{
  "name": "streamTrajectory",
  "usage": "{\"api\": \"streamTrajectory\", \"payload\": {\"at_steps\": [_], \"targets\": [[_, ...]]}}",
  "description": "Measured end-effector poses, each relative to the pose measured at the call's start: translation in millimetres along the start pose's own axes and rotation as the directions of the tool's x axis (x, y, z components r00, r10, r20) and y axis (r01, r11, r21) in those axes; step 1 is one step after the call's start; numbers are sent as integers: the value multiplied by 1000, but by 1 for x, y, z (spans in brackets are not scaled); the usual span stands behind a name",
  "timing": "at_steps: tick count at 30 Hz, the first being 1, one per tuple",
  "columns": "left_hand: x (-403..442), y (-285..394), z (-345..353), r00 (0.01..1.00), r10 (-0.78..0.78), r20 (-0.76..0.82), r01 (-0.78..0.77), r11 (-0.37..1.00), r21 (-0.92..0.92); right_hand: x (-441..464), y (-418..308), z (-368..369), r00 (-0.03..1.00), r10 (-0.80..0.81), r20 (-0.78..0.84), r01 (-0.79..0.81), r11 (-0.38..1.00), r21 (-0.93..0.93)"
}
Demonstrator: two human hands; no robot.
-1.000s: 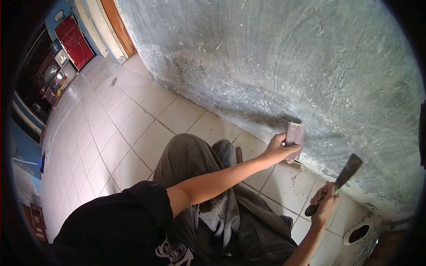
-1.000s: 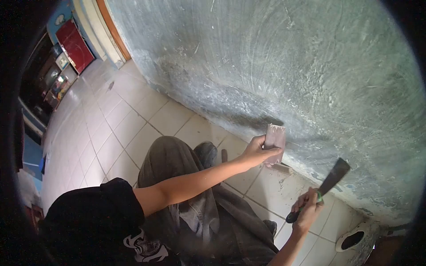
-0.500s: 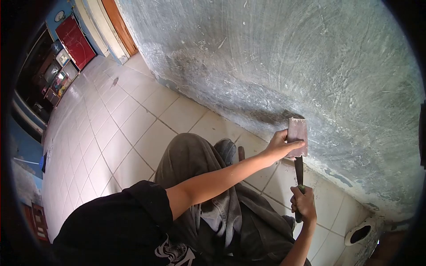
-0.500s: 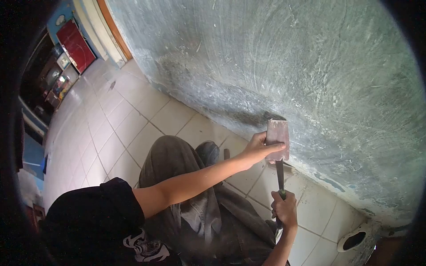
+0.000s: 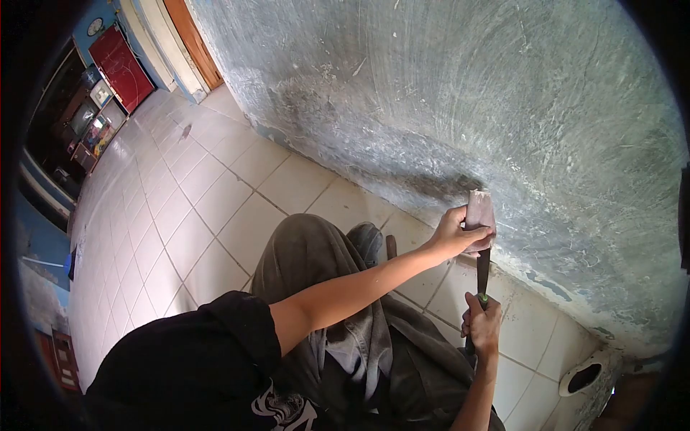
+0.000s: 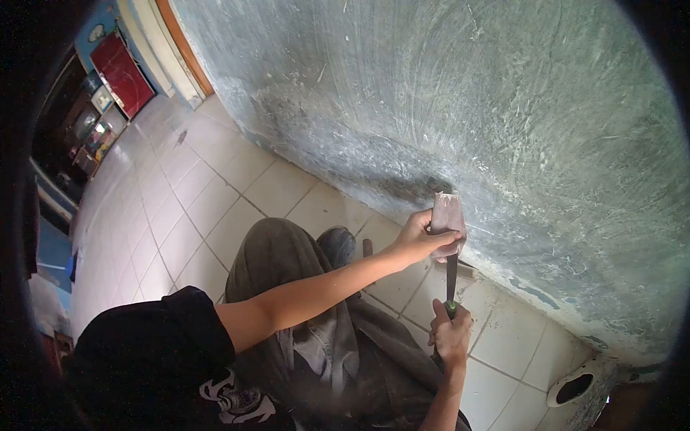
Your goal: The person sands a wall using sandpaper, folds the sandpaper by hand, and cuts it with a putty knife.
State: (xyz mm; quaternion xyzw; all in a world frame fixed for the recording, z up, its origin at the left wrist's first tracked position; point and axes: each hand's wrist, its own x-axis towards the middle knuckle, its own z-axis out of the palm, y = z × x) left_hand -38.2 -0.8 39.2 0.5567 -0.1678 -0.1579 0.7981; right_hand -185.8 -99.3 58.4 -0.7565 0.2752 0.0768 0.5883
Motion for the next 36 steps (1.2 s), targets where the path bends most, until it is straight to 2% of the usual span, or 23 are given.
{"api": "streamTrajectory", "payload": {"at_steps": [2,4,5,7,8,9,11,12,13,15,16,18,20,21,22,24,27,28,29,31,33,34,36], "targets": [[3,-19,-10,1000,-12,10,13,999,-33,-1,1,-1,994,-84,-67,100,952,288],[5,-52,-26,991,-69,-116,108,923,370,-4,-15,-28,825,-493,-278,565,744,358],[3,-46,-21,991,-64,-116,102,926,363,-17,-41,-41,892,-312,-328,452,634,628],[-2,-17,-7,995,-99,23,93,979,182,-21,-39,-58,879,-211,-429,466,575,672],[-7,-3,1,985,-166,43,162,983,80,-16,-23,-63,879,-156,-451,439,634,636],[-9,2,4,984,-173,51,169,983,75,-10,-15,-60,876,-148,-459,439,638,632],[-12,3,8,960,-205,191,189,977,102,2,-4,-50,875,93,-475,259,738,623],[-14,2,10,958,-217,187,203,975,90,8,1,-46,907,76,-414,233,730,643],[-16,3,10,956,-221,191,208,974,87,10,0,-41,931,-17,-365,240,782,576],[-17,1,13,965,-202,165,188,978,93,15,0,-31,945,-94,-313,210,908,363],[-16,-3,12,957,-233,172,219,971,96,15,6,-28,955,-173,-241,246,916,318],[-23,11,14,907,-322,271,300,946,120,12,3,-15,980,-54,-189,112,943,314],[-29,19,19,899,-373,228,303,908,291,10,6,-15,989,-84,-124,131,883,452],[-30,8,18,918,-362,161,306,906,292,12,8,-16,987,-93,-129,142,881,452],[-31,12,21,898,-404,175,332,882,335,9,4,-18,984,-110,-143,172,817,550],[-29,0,19,900,-386,201,298,884,361,14,7,-17,968,-123,-221,232,774,589],[-33,3,26,846,-477,240,379,853,360,20,6,-23,931,-171,-324,335,752,567],[-36,1,26,833,-496,245,412,851,325,27,17,-21,916,-245,-318,390,729,562],[-36,-4,21,825,-511,242,441,849,289,34,24,-18,935,-236,-263,350,728,590],[-35,-13,5,829,-521,204,434,829,354,35,23,-15,950,-226,-214,311,729,610],[-37,-23,-12,870,-467,160,378,839,390,44,31,-9,931,-277,-236,359,813,460],[-38,-19,-11,867,-465,178,374,844,385,62,42,5,889,-317,-330,425,838,341],[-38,-12,-11,837,-490,243,374,838,398,71,54,7,835,-357,-419,470,858,206]]}}
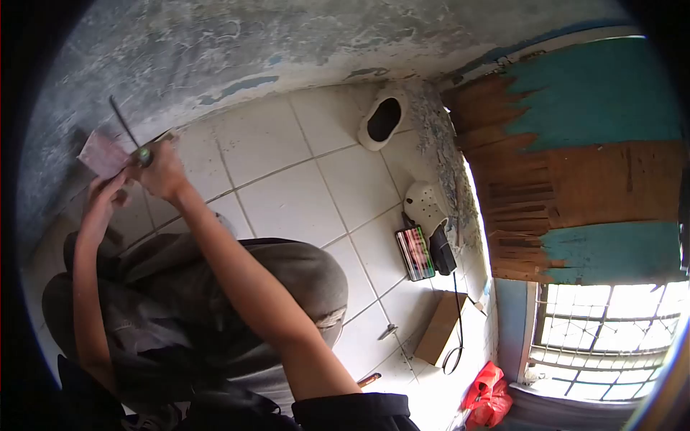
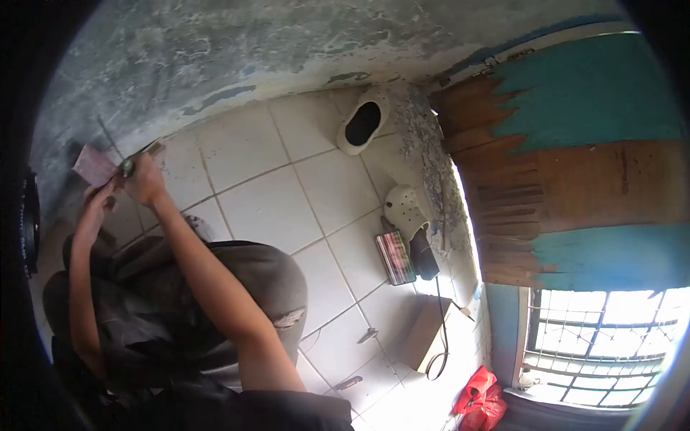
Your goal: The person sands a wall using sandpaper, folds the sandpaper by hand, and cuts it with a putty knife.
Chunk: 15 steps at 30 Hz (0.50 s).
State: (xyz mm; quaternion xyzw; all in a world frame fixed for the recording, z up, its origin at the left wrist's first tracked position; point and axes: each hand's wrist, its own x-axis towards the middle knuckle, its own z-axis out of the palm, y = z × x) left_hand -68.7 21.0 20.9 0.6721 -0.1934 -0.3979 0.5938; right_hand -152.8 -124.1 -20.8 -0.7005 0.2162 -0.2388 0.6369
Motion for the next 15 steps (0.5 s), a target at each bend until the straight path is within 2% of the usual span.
{"api": "streamTrajectory", "payload": {"at_steps": [2,3,4,5,7,9,10,11,14,15], "targets": [[-1,3,-2,1000,-26,7,26,1000,4,-3,-21,-5,997,65,47,-57,987,-152],[-1,-1,-3,999,-53,2,53,999,8,-2,-25,-6,997,70,41,-63,985,-160],[4,-18,-13,991,-103,83,112,988,-107,-2,-26,-7,994,76,83,-64,989,-135],[5,-30,-21,991,-104,90,115,985,-126,-2,-27,-9,988,82,128,-67,991,-115],[6,-44,-30,991,-113,66,125,963,-239,-4,-26,-8,991,115,73,-108,990,-88],[9,-58,-35,993,-96,72,114,941,-320,-3,-31,-10,982,96,164,-102,994,33],[5,-57,-35,992,-107,68,125,914,-385,-5,-35,-9,965,206,160,-224,969,105],[4,-57,-36,991,-112,78,134,897,-421,-4,-39,-11,965,210,156,-228,968,102],[-1,-52,-34,987,-103,125,154,841,-519,-1,-45,-15,894,318,316,-350,935,51],[-3,-48,-33,986,-95,138,155,833,-531,0,-47,-15,908,253,334,-275,961,20]]}}
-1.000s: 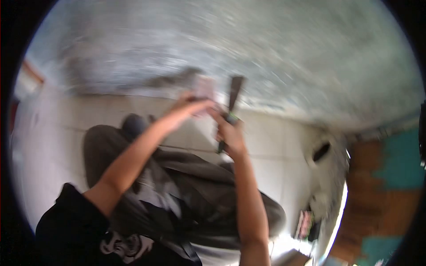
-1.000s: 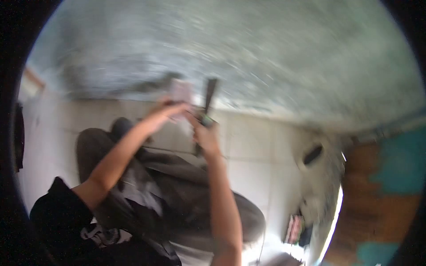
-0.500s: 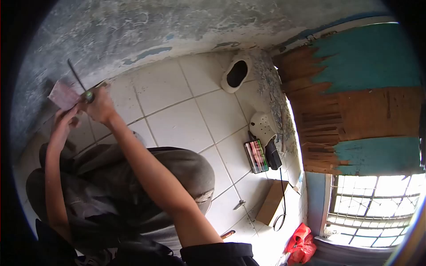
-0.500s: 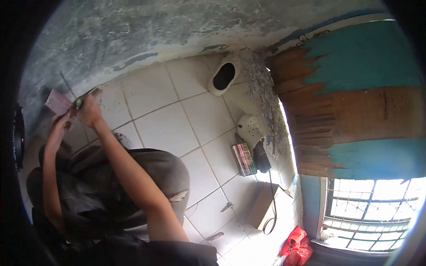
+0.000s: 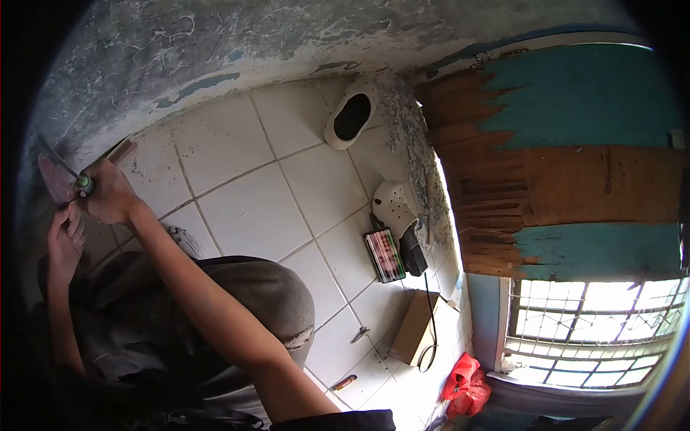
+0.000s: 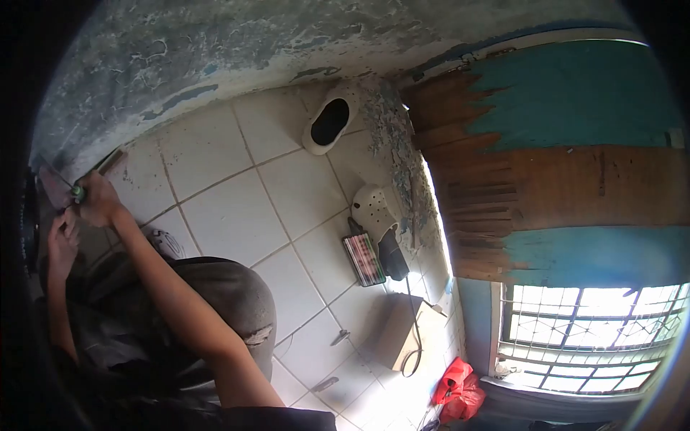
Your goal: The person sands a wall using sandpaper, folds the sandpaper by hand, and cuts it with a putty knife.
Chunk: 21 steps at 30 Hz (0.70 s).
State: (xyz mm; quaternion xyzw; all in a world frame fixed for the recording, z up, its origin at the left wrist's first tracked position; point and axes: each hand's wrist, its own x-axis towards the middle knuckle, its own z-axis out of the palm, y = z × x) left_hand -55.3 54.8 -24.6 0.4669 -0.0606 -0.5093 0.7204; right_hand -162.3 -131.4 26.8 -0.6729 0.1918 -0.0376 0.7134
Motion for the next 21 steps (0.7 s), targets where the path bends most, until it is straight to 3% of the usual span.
{"api": "streamTrajectory", "payload": {"at_steps": [2,4,5,7,11,13,16,17,21], "targets": [[-4,6,8,998,-27,59,29,999,-36,-1,-4,-1,997,-68,24,70,996,-52],[-4,6,6,994,-50,98,57,996,-67,-7,-9,-4,997,14,71,-15,1000,13],[-3,2,2,999,-41,27,42,998,-45,-3,-2,-1,996,22,81,-23,1000,6],[-6,-5,1,998,-23,-64,20,999,-44,4,11,5,994,-103,36,108,979,-172],[-9,-6,9,987,-54,-151,53,998,-15,-4,5,2,989,-43,145,82,957,-277],[-8,-2,16,984,-80,-161,74,996,-39,-3,26,18,918,-341,-201,241,884,-401],[-12,-2,20,983,-112,-148,114,994,5,-3,34,19,883,-437,-173,332,841,-428],[-10,-6,12,983,-102,-153,103,995,-7,-1,34,15,919,-386,-83,319,851,-418],[-14,-2,15,978,-138,-155,137,990,-16,-6,20,12,908,-411,-83,342,840,-422]]}}
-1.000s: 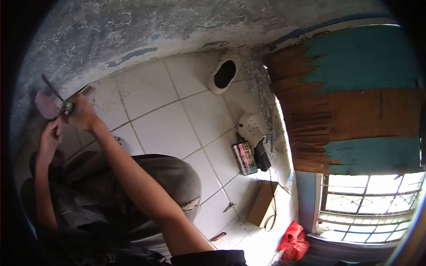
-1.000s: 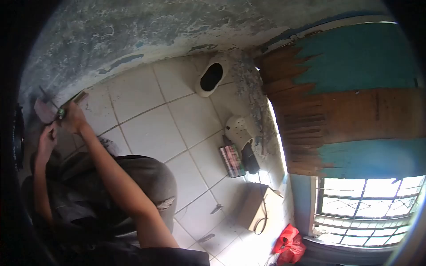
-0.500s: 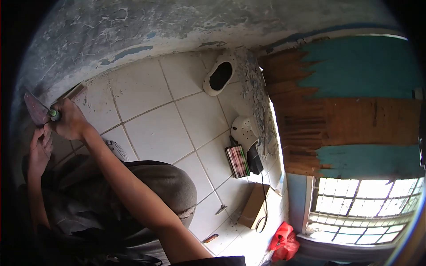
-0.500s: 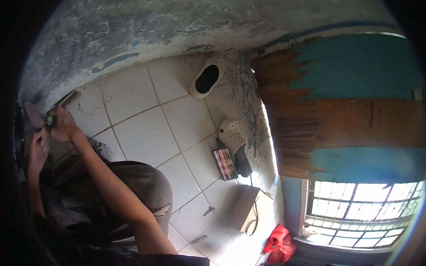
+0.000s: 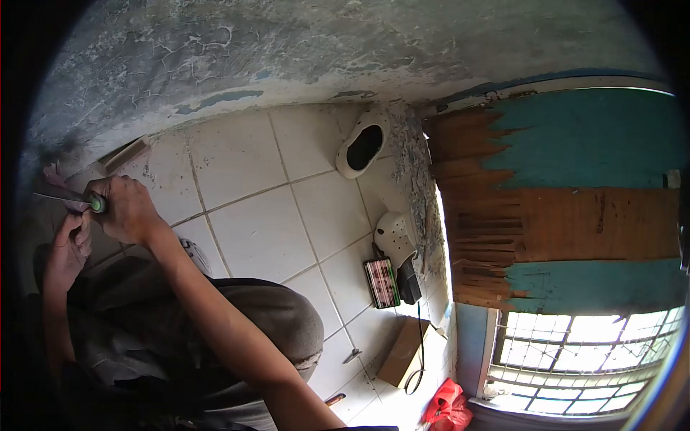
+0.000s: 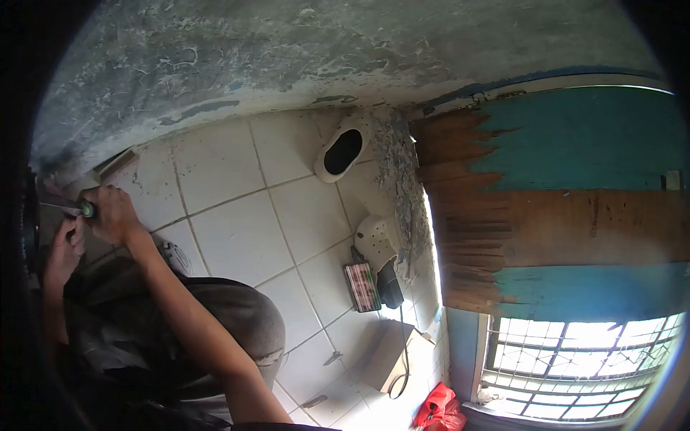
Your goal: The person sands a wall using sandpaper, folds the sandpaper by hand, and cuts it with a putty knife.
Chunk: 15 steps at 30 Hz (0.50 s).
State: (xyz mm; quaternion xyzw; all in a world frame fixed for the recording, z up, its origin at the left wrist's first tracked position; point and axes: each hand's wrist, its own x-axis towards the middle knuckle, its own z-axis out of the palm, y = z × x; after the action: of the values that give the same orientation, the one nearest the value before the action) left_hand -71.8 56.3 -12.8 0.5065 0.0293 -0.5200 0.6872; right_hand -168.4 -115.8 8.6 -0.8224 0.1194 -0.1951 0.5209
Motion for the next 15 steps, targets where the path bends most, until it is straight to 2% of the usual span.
{"api": "streamTrajectory", "payload": {"at_steps": [7,11,12,14,15], "targets": [[-1,3,-12,994,-62,94,61,998,16,1,-11,-13,997,-22,77,15,997,80],[-7,8,-4,995,-94,29,93,996,14,3,-17,-15,989,4,149,-23,992,121],[-7,8,0,996,-86,-1,86,996,17,4,-15,-12,989,6,146,-23,993,113],[-1,6,-9,997,-74,-22,74,997,-3,3,-4,0,999,-46,-4,46,995,91],[4,3,-19,996,-64,-56,64,998,-13,3,0,1,999,-40,-3,40,997,71]]}}
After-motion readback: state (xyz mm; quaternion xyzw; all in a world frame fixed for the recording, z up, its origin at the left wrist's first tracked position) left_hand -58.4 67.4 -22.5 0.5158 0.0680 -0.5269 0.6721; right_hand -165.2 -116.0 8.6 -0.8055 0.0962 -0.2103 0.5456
